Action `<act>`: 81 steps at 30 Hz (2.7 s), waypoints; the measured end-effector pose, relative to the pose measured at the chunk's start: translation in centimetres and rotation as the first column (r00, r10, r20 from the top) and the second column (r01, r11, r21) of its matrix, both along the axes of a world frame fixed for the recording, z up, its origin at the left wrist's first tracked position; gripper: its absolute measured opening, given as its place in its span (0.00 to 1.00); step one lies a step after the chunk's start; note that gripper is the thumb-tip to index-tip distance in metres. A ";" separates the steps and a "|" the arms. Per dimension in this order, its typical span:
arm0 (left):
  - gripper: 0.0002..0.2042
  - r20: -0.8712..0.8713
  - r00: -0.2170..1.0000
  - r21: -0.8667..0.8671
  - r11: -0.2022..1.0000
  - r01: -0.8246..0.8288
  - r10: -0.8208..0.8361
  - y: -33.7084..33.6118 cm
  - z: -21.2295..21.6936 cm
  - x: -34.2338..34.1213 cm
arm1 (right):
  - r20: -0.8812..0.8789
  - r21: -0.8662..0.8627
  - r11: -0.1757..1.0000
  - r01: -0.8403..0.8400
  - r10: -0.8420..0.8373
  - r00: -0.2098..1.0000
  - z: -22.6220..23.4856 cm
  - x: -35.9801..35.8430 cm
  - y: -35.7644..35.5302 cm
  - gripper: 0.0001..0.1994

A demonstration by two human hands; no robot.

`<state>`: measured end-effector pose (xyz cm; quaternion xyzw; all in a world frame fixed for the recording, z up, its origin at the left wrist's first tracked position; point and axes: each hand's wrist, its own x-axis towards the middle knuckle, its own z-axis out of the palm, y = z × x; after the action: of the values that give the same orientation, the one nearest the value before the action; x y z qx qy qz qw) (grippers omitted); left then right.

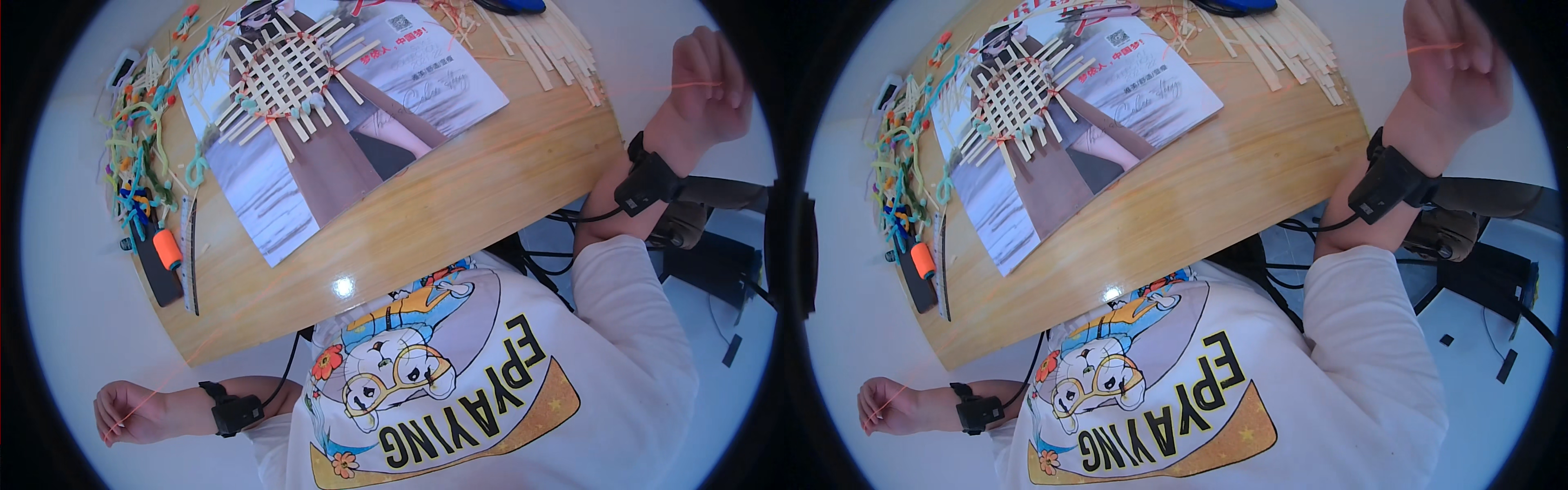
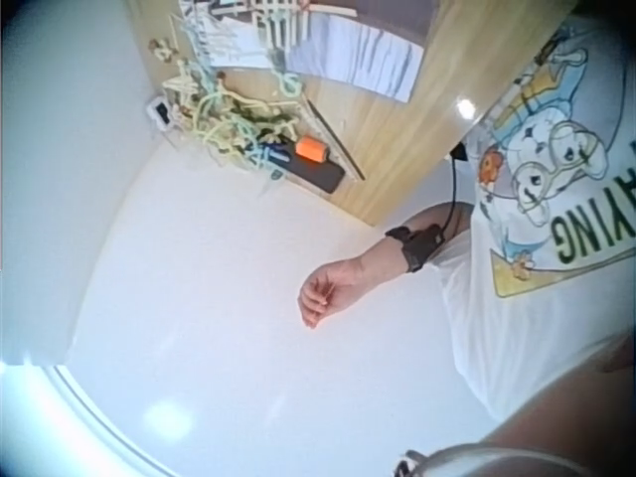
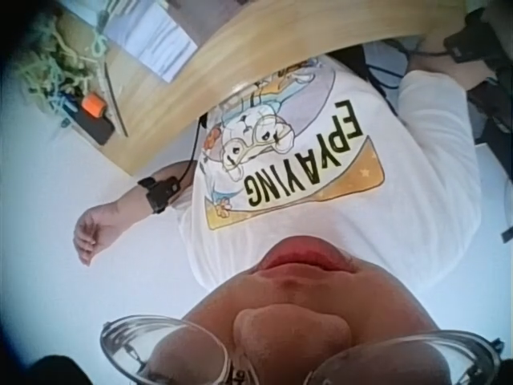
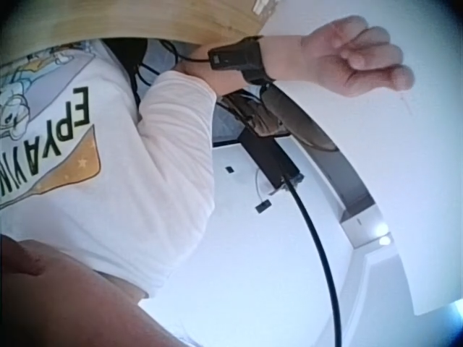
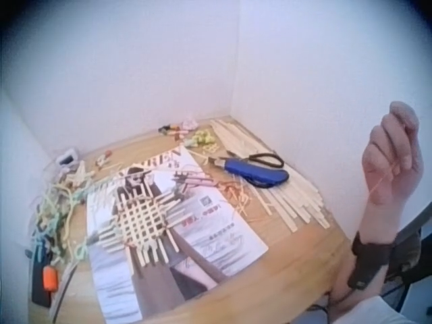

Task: The user is weaving thin bamboo or wood sticks together using an orange string to create a decorative craft item.

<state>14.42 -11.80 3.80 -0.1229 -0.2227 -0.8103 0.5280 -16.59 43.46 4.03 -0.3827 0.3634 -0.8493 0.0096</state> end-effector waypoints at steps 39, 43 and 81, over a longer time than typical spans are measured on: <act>0.07 0.672 0.647 -0.712 0.554 0.432 0.360 7.7 -3.6 -6.9 | -0.741 0.666 -0.340 0.664 -0.200 0.641 -0.9 3.4 -4.6 0.08; 0.04 0.615 0.586 -0.778 0.283 0.562 0.528 12.9 -2.4 -9.9 | -0.547 0.716 0.211 0.665 -0.423 0.723 0.1 5.7 -9.6 0.10; 0.05 0.360 0.785 -0.921 0.060 0.384 0.503 14.4 -7.5 -16.5 | 0.494 0.634 0.578 -0.514 0.208 0.844 -8.5 6.7 -20.9 0.07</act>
<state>-2.12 2.61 -3.65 -0.1683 -0.8763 -0.3913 0.2249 -9.87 22.52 -4.47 -0.2455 0.5823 -0.6580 0.4095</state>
